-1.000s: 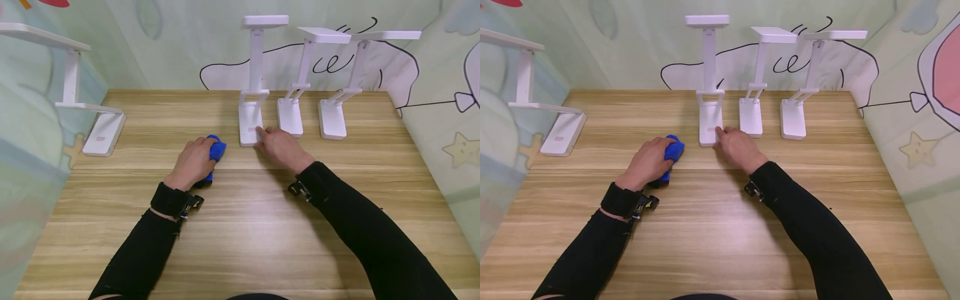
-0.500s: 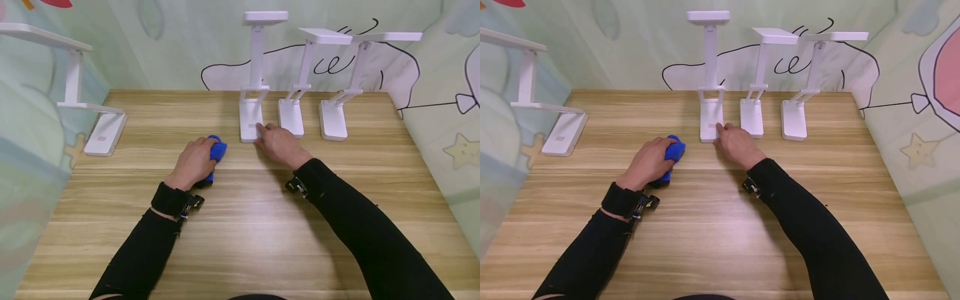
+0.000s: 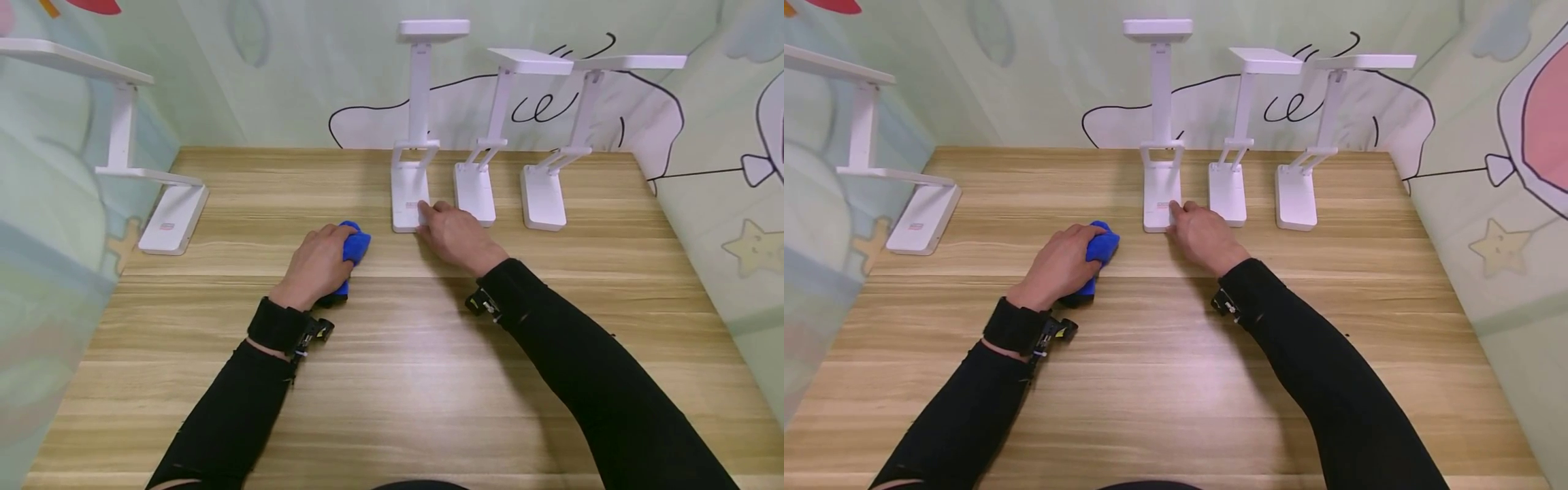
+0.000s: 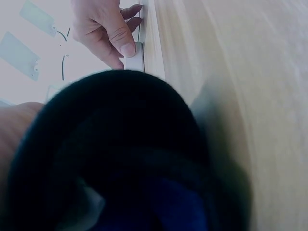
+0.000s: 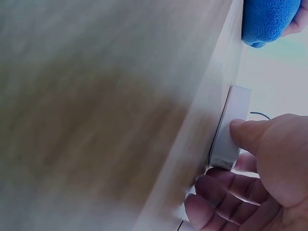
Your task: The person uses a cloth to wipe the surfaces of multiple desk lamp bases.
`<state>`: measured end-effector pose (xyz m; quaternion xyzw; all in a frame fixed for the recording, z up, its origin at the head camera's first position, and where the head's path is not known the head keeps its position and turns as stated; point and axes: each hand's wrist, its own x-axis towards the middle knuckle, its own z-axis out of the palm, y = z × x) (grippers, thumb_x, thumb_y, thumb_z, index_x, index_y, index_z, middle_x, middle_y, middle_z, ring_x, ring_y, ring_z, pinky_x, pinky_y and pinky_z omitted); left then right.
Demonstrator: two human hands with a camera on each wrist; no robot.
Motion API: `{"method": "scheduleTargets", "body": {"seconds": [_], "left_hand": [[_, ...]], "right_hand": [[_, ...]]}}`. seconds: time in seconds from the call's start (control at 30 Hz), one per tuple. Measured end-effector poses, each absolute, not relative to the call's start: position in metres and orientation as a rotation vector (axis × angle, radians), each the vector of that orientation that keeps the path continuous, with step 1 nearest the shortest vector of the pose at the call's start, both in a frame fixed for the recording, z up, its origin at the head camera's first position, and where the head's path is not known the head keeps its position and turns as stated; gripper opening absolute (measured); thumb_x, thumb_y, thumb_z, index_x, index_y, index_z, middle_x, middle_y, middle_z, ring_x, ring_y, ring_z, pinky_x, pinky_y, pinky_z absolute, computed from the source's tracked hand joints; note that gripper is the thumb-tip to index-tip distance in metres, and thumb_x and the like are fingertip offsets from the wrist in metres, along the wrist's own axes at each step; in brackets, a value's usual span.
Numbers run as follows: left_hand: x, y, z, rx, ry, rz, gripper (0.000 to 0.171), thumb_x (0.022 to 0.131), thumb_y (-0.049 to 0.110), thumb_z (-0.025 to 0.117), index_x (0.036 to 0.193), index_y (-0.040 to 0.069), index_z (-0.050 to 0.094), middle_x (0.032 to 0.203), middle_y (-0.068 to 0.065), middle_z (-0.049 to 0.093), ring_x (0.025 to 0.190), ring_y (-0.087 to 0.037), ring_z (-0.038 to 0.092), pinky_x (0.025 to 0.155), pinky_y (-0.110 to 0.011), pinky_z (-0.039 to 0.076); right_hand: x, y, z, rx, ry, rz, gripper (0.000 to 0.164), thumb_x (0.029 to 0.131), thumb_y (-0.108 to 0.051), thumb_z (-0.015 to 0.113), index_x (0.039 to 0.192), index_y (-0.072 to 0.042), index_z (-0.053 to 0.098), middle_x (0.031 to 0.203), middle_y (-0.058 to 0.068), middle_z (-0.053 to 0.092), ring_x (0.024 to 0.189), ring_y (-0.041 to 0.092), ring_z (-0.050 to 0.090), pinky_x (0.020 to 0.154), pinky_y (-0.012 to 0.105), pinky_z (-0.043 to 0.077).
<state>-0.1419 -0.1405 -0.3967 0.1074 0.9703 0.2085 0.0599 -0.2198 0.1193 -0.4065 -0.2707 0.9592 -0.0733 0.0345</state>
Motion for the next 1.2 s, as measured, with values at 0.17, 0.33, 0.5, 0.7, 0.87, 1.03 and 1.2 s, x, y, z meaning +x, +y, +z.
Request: {"method": "scheduleTargets", "body": {"seconds": [0.17,0.33,0.5,0.7,0.87,1.03,1.2], "left_hand": [[-0.144,-0.142,-0.397,0.289,2.919,0.674,0.058,0.097,0.013,0.07,0.152,0.003,0.053,0.146,-0.023,0.059,0.134,-0.042,0.057,0.116,-0.055,0.044],[-0.151,-0.145,-0.398,0.198,2.9,0.763,0.058,0.098,0.016,0.07,0.153,0.006,0.053,0.148,-0.024,0.056,0.131,-0.044,0.058,0.108,-0.058,0.05],[-0.159,-0.141,-0.396,0.105,2.901,0.914,0.061,0.098,0.019,0.071,0.154,0.006,0.05,0.146,-0.026,0.054,0.129,-0.044,0.059,0.105,-0.059,0.053],[-0.167,-0.131,-0.394,-0.112,2.776,1.279,0.063,0.099,0.027,0.07,0.152,0.008,0.041,0.151,-0.024,0.045,0.136,-0.045,0.051,0.108,-0.062,0.05],[-0.168,-0.115,-0.393,-0.177,2.491,1.674,0.064,0.1,0.029,0.064,0.15,0.007,0.032,0.153,-0.023,0.04,0.135,-0.043,0.051,0.112,-0.06,0.047],[-0.159,-0.096,-0.393,-0.025,2.112,1.974,0.06,0.097,0.02,0.054,0.149,0.011,0.026,0.157,-0.025,0.033,0.139,-0.04,0.046,0.118,-0.055,0.04],[-0.152,-0.098,-0.395,0.176,2.014,2.036,0.044,0.096,0.005,0.048,0.139,0.006,0.038,0.152,-0.018,0.036,0.135,-0.032,0.042,0.113,-0.044,0.038]], "right_hand": [[-0.219,0.122,-0.404,-0.818,2.921,-0.244,0.061,0.107,-0.029,0.062,0.155,0.005,0.045,0.129,0.028,0.066,0.113,0.039,0.069,0.096,0.051,0.057],[-0.217,0.127,-0.398,-0.823,2.879,-0.295,0.069,0.106,-0.032,0.064,0.158,0.006,0.039,0.135,0.029,0.063,0.118,0.038,0.066,0.1,0.051,0.055],[-0.21,0.132,-0.394,-0.846,2.897,-0.381,0.066,0.107,-0.031,0.064,0.157,0.005,0.041,0.138,0.03,0.062,0.121,0.041,0.066,0.101,0.053,0.055],[-0.192,0.119,-0.391,-0.724,2.879,-0.728,0.048,0.108,-0.028,0.062,0.146,0.001,0.06,0.124,0.02,0.074,0.108,0.032,0.072,0.094,0.048,0.057],[-0.178,0.1,-0.385,-0.644,2.636,-1.133,0.057,0.108,-0.037,0.061,0.151,0.0,0.054,0.128,0.017,0.073,0.114,0.028,0.072,0.097,0.046,0.058],[-0.173,0.092,-0.388,-0.56,2.362,-1.372,0.075,0.104,-0.04,0.067,0.164,-0.009,0.034,0.148,0.02,0.06,0.132,0.033,0.063,0.109,0.05,0.052],[-0.17,0.099,-0.396,-0.512,2.386,-1.415,0.076,0.098,-0.028,0.075,0.161,-0.01,0.036,0.147,0.02,0.056,0.129,0.037,0.061,0.106,0.056,0.053]]}}
